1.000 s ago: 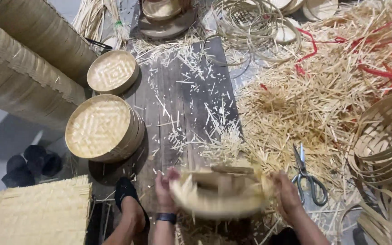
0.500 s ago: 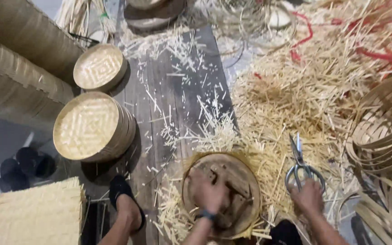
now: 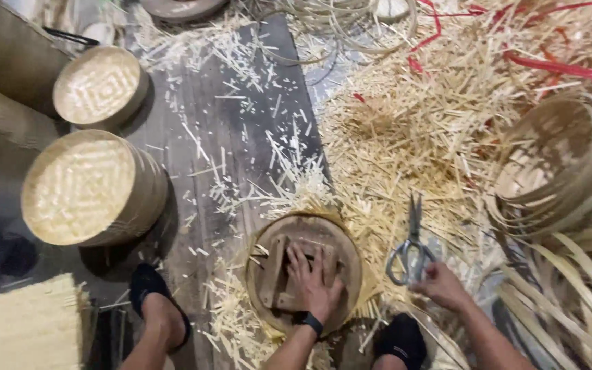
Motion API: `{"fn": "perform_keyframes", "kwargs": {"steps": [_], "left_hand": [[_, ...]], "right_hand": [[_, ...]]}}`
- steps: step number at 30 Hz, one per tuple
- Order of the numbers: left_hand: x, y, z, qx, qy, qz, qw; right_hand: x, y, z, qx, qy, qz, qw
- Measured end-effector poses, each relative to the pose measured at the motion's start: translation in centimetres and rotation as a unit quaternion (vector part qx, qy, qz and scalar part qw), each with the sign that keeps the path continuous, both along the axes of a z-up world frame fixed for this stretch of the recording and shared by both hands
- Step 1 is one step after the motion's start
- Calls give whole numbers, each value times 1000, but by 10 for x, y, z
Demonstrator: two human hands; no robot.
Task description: The recorder is assembling and trimming woven bamboo components to create round containers.
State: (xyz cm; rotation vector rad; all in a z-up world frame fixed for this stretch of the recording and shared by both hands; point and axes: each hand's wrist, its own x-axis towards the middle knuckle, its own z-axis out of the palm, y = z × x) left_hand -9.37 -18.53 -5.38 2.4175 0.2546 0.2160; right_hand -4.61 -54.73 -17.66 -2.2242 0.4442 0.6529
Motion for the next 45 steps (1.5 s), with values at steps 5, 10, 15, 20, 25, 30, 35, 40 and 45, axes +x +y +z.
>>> {"fn": "perform_keyframes", "kwargs": {"steps": [5,10,15,20,25,30,35,40,45], "left_hand": [[3,1,14,11,28,-10,999],[3,7,23,4,50,-24,998],[1,5,27,23,65,-27,997],[1,8,25,18,66,-35,997],[-3,10,17,13,84,-44,995],[8,12,33,12,148,-66,987],[-8,20,22,11,284,-43,958],[16,-6,-11,-69,318,168,931],[35,-12,64,-60,387,169,904]], "right_hand": [[23,55,48,-113,-85,-9,990],[27,15,-12,-111,35,-39,992],[4,3,137,42,153,65,985],[27,-30,55,-109,221,355,902],[137,-34,82,-228,178,378,879],[167,-29,63,-149,78,-47,985],[22,24,102,-16,169,76,983],[-50,66,118,-84,24,131,988],[-26,138,167,-177,-63,216,958]]}}
